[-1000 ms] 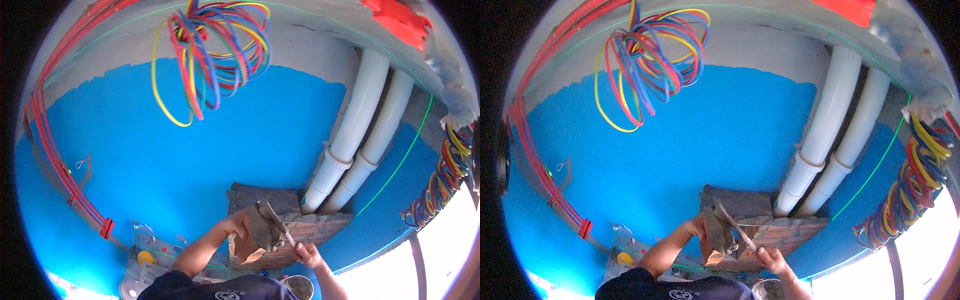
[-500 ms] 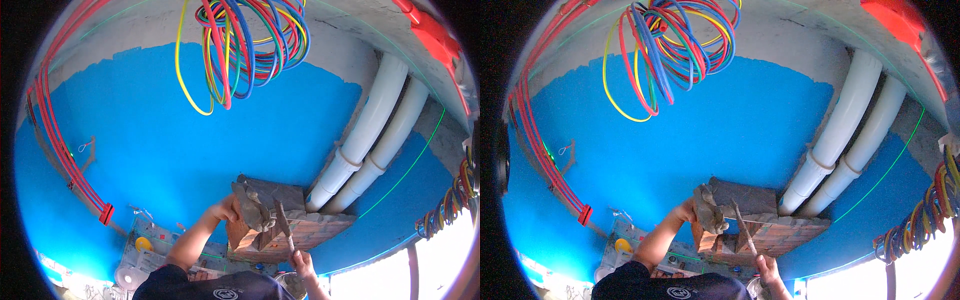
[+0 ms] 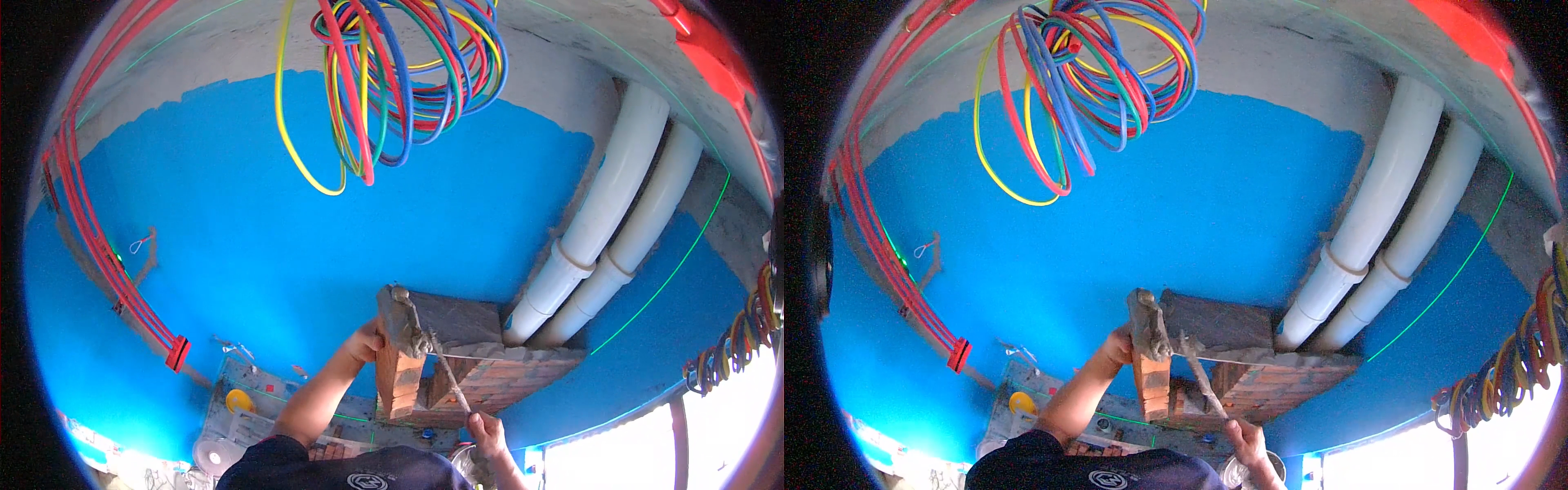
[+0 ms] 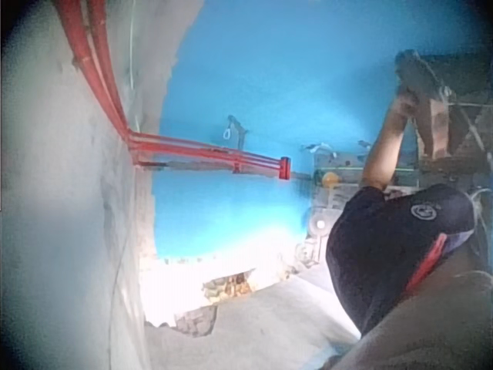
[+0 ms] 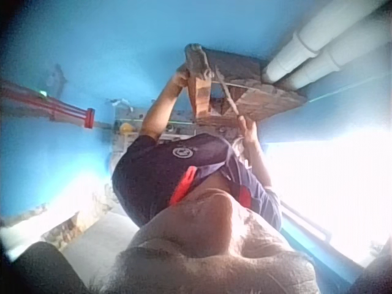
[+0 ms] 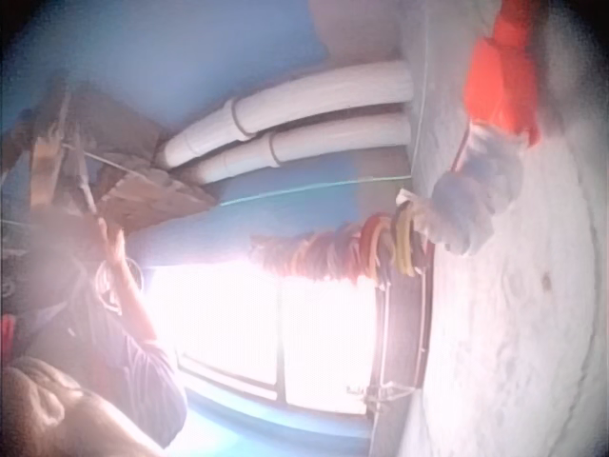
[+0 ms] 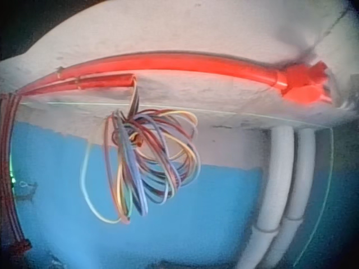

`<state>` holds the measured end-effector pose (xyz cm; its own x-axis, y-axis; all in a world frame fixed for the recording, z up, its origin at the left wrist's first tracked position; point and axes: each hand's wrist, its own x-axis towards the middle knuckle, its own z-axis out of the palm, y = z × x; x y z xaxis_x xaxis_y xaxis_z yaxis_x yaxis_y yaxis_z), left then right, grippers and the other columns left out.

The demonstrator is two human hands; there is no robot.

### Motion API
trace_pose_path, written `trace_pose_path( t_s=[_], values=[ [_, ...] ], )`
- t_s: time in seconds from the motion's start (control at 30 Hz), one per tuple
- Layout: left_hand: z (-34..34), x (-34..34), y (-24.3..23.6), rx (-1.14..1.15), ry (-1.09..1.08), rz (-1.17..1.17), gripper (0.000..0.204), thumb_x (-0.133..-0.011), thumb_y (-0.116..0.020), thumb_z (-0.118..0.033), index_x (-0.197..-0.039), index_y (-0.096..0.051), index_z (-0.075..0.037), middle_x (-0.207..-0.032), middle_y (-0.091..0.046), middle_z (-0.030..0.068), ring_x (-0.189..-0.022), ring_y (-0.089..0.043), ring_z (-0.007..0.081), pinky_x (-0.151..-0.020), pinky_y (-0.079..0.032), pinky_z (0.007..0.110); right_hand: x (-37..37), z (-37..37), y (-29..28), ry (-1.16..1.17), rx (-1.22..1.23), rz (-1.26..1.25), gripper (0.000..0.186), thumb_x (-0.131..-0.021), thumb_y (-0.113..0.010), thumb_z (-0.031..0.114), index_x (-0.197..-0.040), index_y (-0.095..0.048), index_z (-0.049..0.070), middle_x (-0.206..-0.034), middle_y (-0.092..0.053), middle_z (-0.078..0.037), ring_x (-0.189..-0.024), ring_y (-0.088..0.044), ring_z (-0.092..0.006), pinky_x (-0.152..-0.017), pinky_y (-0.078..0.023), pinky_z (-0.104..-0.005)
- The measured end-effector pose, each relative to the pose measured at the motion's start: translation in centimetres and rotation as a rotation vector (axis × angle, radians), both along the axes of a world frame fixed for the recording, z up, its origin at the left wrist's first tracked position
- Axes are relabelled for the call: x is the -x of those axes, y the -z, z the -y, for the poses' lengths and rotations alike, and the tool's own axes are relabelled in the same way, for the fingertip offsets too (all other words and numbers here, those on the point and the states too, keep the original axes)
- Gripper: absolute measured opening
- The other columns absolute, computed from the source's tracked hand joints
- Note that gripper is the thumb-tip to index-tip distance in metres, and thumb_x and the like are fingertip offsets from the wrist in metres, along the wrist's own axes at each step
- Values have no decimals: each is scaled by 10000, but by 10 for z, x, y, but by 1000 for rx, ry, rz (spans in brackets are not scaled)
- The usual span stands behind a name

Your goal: The person picks up bricks from a pile and places them onto a metal platform, then uses a trowel to apply mortar onto a brick wall structure and positions a slate tile onto the wet mortar.

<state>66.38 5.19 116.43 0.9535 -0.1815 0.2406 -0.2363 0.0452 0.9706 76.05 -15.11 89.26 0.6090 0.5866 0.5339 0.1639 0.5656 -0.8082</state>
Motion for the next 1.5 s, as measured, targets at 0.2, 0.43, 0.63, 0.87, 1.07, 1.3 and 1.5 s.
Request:
trace_pose_path(
  t_s=[0.2, 0.43, 0.63, 0.87, 1.07, 1.3, 1.5],
  values=[
    [12, 18, -13, -70, -297, 6, 824, -581, -847, -333, -1254, -458, -60, -1176, -563, 85, -1057, -547, 246, -893, -424, 396, 20, 4, -30, 271, -64, 9, 439, -898, -510, 394, -641, -464, 41, -496, -421, -37, -466, -366, -98, -421, -317, -298],
    [29, 12, -10, 46, -653, 71, 675, -714, -729, -375, -1252, -466, -62, -1121, -594, 96, -1021, -573, 268, -864, -449, 425, 31, -21, -23, 433, 61, 76, 398, -867, -561, 337, -667, -447, 13, -539, -389, -164, -495, -326, -147, -451, -357, -341],
    [7, -4, -23, 124, -503, 140, 647, -760, -650, -475, -1233, -494, -61, -1108, -598, 120, -1038, -566, 295, -896, -441, 467, 25, -52, -13, -498, -119, -358, 473, -893, -453, 540, -858, -530, 74, -514, -443, -4, -389, -360, -89, -348, -274, -244],
    [3, -31, 0, 233, -34, 226, 693, -747, -650, -513, -1240, -473, -58, -1125, -566, 127, -1015, -569, 305, -902, -442, 529, 25, -58, -101, -1373, -358, -732, 583, -919, -344, 549, -1272, -415, 90, -1014, -614, -175, -415, -307, -39, -365, -258, -177],
    [27, -14, -18, 32, -134, 208, 685, -762, -641, -462, -1234, -459, -1, -1080, -573, 120, -979, -565, 268, -892, -437, 431, 42, -50, -111, -1185, -382, -733, 542, -923, -477, 381, -1394, -290, 189, -1038, -589, -174, -436, -373, -81, -366, -263, -176],
    [115, 13, 13, -780, -1014, 565, 630, -740, -714, -155, -1246, -371, -2, -1159, -500, 116, -1034, -514, 199, -878, -416, 337, 32, -51, -132, -761, -401, -728, 484, -896, -580, 197, -1325, -355, 186, -704, -465, 55, -414, -307, -40, -368, -241, -199],
    [48, 17, 15, -417, -1103, 532, 474, -763, -693, -76, -1140, -415, -9, -1041, -576, 103, -929, -588, 200, -787, -480, 359, 33, -90, -115, -653, -249, -485, 538, -926, -524, 278, -1393, -289, 150, -731, -531, 21, -425, -330, -42, -380, -273, -211]
  ],
)
